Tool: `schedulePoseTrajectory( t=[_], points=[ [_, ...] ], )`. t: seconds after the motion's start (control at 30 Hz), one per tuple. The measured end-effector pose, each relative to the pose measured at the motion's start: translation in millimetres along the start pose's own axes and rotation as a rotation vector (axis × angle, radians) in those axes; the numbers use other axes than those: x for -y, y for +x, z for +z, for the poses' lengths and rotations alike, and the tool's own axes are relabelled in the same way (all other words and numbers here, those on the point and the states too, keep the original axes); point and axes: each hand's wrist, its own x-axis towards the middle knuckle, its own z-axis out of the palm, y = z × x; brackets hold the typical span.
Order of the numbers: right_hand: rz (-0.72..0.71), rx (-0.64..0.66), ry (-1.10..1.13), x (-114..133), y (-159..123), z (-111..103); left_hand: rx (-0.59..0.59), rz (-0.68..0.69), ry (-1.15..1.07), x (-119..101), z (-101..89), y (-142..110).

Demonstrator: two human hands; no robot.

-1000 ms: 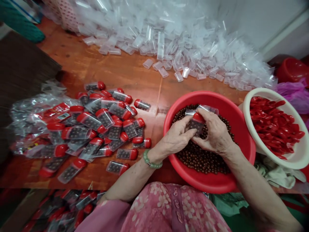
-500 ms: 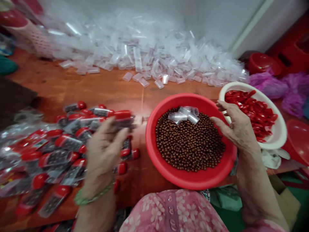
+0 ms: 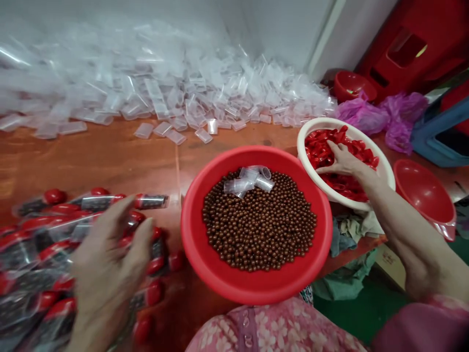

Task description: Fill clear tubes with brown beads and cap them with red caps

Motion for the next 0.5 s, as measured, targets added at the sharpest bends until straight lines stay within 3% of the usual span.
schedulePoseTrajectory(
  t=[0.13, 0.23, 0.37, 0.5],
  points=[
    [-0.062, -0.004, -0.013, 12.7, 10.4, 6.7, 0.180, 0.112, 0.080, -35.7, 30.6, 72.3],
    [-0.079, -0.002, -0.022, 13.8, 15.0, 8.8, 0.378, 0.197, 0.156, -52.7, 59.2, 111.3],
    [-0.085, 0.019, -0.009, 7.6, 25.2, 9.1, 0.570, 0.321, 0.327, -56.7, 95.0, 141.6],
    [-0.071, 0.009, 0.048, -3.3, 33.5, 13.4, 0.640, 0.422, 0.458, -55.0, 118.5, 157.0]
  ],
)
